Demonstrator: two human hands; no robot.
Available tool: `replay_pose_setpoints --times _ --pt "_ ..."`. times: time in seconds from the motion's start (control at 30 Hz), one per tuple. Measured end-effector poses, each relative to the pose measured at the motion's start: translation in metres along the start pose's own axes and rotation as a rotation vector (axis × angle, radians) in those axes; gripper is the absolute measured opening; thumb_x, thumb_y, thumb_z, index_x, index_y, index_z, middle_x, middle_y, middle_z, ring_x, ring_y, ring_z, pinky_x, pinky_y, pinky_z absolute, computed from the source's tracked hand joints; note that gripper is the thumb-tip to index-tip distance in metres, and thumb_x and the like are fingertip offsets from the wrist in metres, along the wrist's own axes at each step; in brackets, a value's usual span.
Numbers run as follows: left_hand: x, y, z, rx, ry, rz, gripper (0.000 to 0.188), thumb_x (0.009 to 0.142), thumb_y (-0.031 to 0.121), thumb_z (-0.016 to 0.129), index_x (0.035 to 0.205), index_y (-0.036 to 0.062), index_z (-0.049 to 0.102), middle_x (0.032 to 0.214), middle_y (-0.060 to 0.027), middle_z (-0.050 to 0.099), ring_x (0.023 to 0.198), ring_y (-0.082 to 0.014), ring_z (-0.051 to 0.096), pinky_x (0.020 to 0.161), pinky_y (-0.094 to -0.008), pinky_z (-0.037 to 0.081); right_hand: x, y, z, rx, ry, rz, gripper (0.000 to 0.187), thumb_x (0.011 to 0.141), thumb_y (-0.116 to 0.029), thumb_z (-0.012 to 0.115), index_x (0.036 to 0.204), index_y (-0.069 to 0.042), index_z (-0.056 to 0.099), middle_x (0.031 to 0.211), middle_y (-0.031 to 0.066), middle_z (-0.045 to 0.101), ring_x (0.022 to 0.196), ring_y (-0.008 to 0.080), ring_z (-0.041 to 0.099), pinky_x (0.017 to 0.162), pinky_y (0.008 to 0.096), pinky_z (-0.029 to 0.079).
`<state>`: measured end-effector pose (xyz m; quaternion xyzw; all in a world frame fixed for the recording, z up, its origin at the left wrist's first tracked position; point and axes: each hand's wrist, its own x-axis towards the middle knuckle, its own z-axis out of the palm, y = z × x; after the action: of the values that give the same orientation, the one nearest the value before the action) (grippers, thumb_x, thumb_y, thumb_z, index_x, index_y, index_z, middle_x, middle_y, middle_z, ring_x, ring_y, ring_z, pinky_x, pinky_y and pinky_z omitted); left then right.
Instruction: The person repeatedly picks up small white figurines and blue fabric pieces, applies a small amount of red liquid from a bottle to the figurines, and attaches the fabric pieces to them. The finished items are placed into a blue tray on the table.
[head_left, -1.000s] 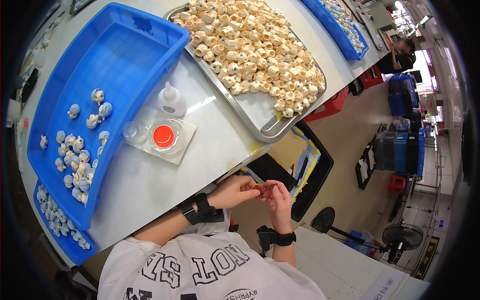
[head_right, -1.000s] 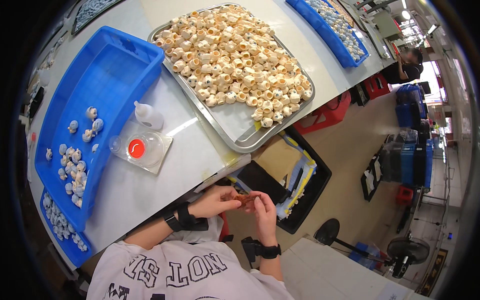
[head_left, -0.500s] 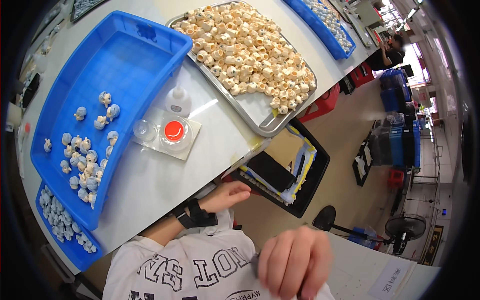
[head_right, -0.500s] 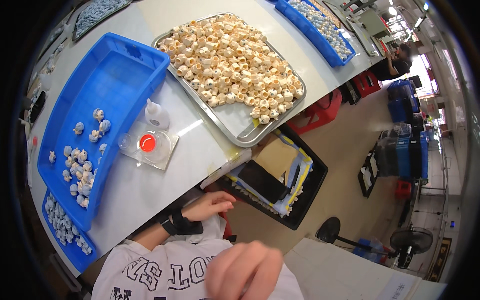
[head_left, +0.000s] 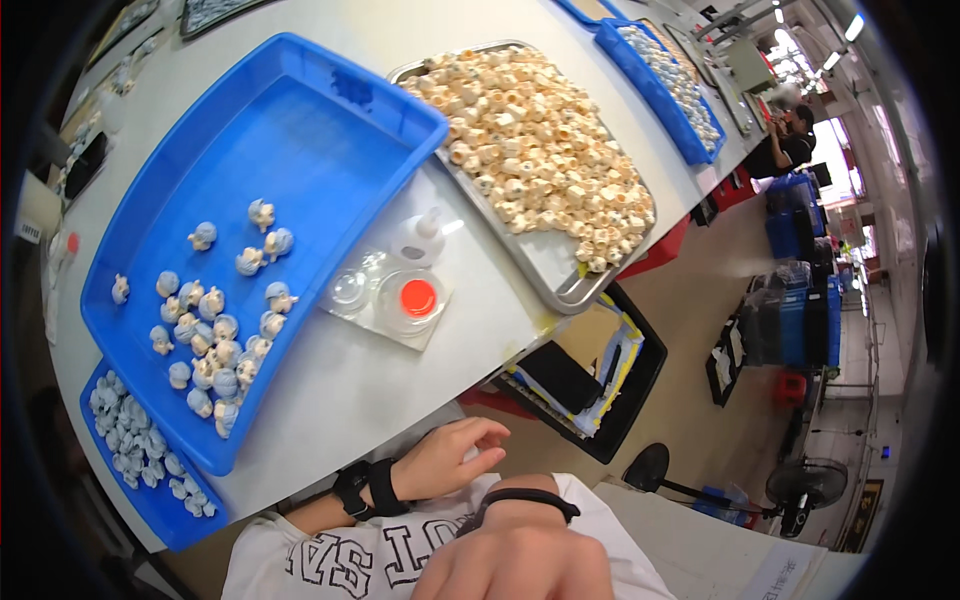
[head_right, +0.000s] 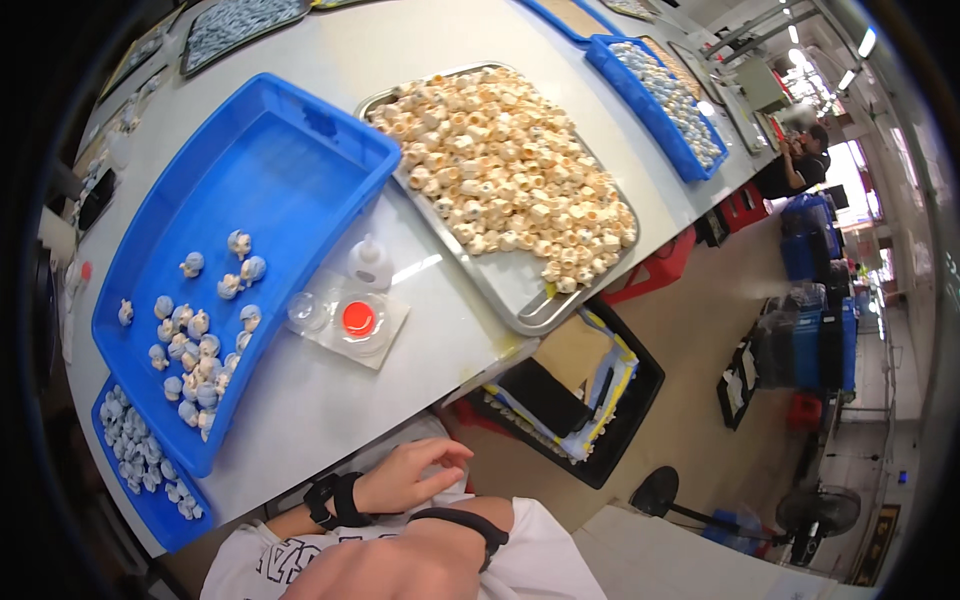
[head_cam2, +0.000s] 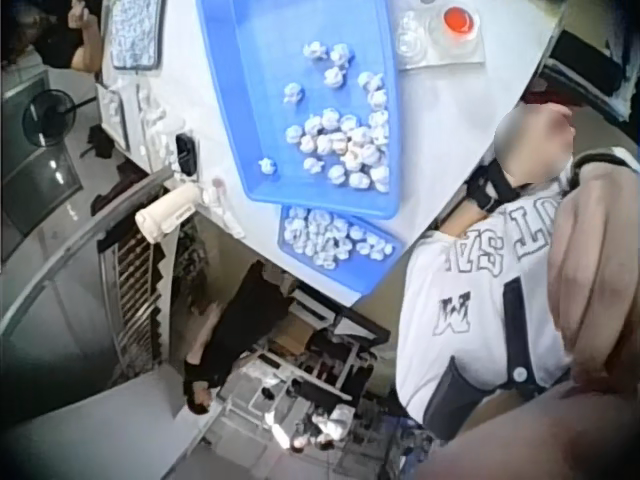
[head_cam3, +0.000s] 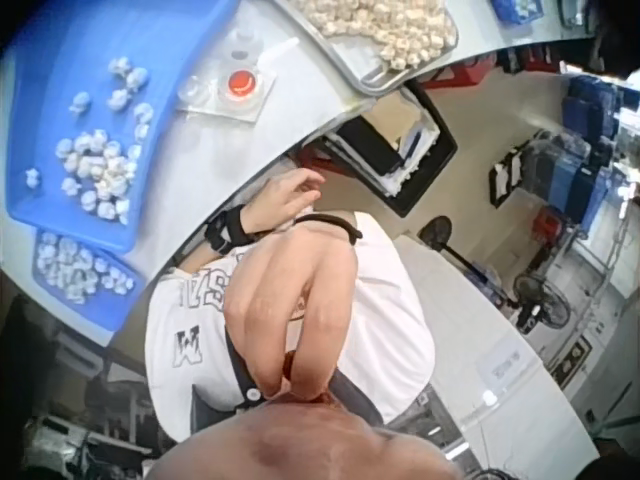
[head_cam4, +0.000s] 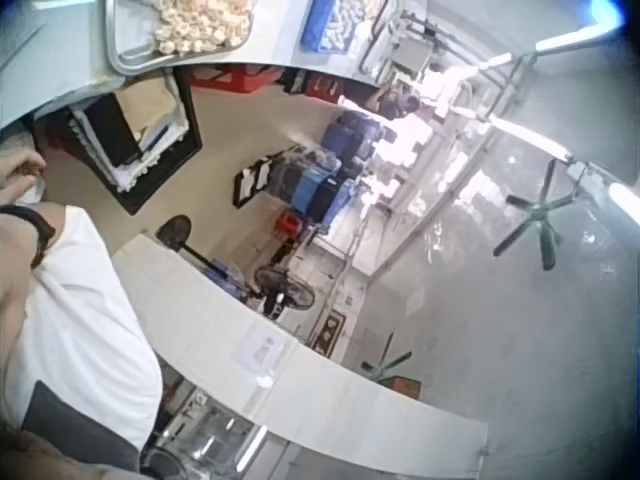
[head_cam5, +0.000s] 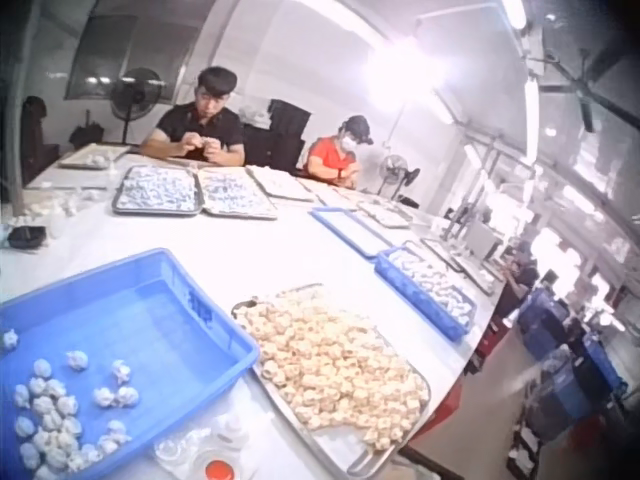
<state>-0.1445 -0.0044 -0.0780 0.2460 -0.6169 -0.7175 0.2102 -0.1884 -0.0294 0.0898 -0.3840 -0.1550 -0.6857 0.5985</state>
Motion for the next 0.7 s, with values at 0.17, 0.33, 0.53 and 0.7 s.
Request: replay_pose_setpoints --times 0.17,0.33,0.53,0.7 --pt "-0.029 0.027 -0.015 0.084 -0.017 0.048 0.028 0.085 0.020 0.056 0.106 0.0018 0.054 0.091 -0.0142 0.060 0.084 -0.0265 0.060 0.073 -0.0344 0.047 0.003 0.014 0.000 -0.089 0.021 -0.062 0.010 0.084 -0.008 0.061 0.083 0.001 0.062 0.081 0.0153 0.061 0.063 0.0214 0.056 0.052 0.0266 0.044" --pt "-0.062 0.059 -0.043 0.001 0.013 0.078 0.029 0.084 0.017 0.056 0.109 0.0014 0.055 0.098 -0.0137 0.060 0.087 -0.0274 0.058 0.077 -0.0343 0.046 0.009 0.002 -0.002 -0.378 -0.089 0.017 0.015 0.085 -0.013 0.058 0.076 -0.002 0.059 0.072 0.0118 0.057 0.056 0.0198 0.053 0.050 0.0275 0.042" --pt "-0.076 0.073 -0.054 0.002 0.068 0.110 0.030 0.083 0.015 0.059 0.109 0.0010 0.055 0.099 -0.0128 0.060 0.088 -0.0274 0.057 0.077 -0.0339 0.045 0.001 -0.006 0.003 -0.716 -0.128 -0.005 0.012 0.083 -0.015 0.059 0.078 -0.005 0.055 0.065 0.0095 0.054 0.052 0.0198 0.052 0.052 0.0300 0.044" --pt "-0.074 0.070 -0.054 -0.027 0.082 0.110 0.029 0.083 0.014 0.058 0.109 0.0009 0.055 0.097 -0.0123 0.060 0.086 -0.0272 0.058 0.077 -0.0333 0.045 0.004 0.003 0.007 -0.851 -0.098 -0.126 0.012 0.085 -0.018 0.053 0.082 -0.006 0.053 0.062 0.0068 0.052 0.047 0.0166 0.049 0.049 0.0288 0.041"
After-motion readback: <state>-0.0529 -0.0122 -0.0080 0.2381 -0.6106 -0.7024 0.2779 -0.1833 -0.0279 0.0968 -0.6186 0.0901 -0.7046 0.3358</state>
